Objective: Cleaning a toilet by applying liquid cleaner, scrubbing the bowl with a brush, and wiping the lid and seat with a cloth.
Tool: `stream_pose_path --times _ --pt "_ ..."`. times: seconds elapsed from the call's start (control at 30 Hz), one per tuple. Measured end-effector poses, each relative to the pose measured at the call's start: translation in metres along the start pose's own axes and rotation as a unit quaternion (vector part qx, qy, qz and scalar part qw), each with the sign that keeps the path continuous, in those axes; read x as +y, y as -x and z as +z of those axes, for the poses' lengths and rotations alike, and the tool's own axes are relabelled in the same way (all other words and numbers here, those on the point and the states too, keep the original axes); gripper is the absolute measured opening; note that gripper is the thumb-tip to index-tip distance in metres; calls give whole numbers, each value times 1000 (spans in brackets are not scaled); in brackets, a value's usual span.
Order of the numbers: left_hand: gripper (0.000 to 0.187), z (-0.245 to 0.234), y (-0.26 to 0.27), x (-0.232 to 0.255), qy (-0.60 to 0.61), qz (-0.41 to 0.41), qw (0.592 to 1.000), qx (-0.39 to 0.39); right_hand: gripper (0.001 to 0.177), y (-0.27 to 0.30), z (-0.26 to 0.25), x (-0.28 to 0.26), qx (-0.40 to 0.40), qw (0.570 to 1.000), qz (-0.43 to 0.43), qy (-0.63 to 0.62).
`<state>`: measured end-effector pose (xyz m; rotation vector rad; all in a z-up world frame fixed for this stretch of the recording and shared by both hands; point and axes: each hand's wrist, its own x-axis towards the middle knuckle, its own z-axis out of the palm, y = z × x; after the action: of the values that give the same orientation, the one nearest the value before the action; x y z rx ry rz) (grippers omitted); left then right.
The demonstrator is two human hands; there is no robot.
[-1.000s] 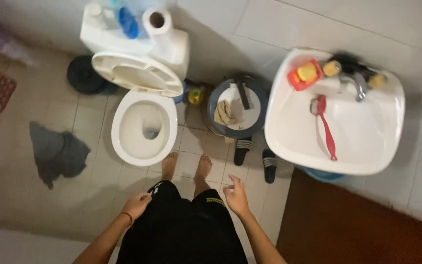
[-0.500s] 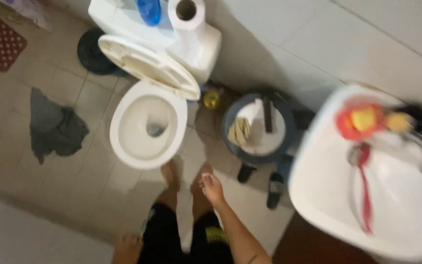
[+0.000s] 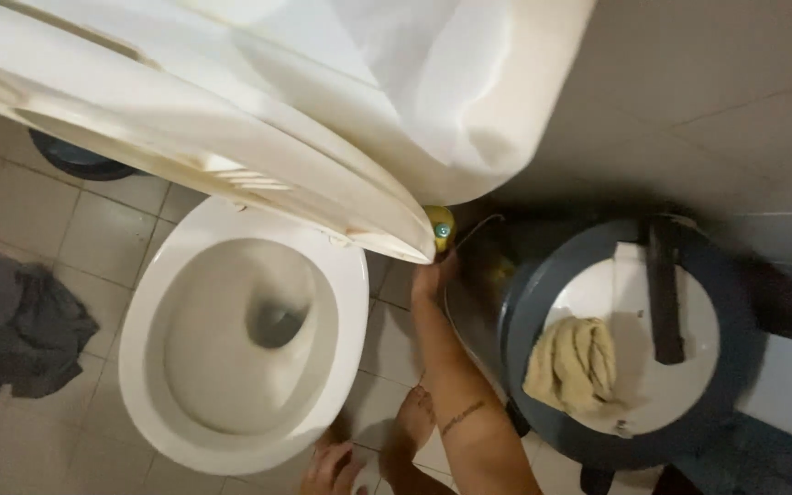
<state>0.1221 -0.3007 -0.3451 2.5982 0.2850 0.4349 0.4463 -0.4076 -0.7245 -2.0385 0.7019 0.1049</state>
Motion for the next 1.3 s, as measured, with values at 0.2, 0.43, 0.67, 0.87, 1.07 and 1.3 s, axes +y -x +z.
stream_pose_path --times 0.2,0.43,0.67,0.87,1.07,1.3 --pt "13 -11 -154 45 122 32 988 -85 49 -21 29 -24 -60 994 -84 -25" --pt "22 -72 -241 76 167 61 975 -133 33 126 -129 -213 -132 987 -26 -87" --pt "44 -102 -295 118 32 134 988 -62 17 243 -283 -330 -180 964 -132 -145" --pt "49 -175 -271 174 26 196 958 -209 30 289 -411 -388 -348 934 -70 45" --pt "29 -271 -268 225 15 184 956 -228 36 327 -522 -465 -388 860 -253 213" --pt "34 -322 -254 255 -12 172 973 -155 41 366 -576 -537 -393 841 -303 215"
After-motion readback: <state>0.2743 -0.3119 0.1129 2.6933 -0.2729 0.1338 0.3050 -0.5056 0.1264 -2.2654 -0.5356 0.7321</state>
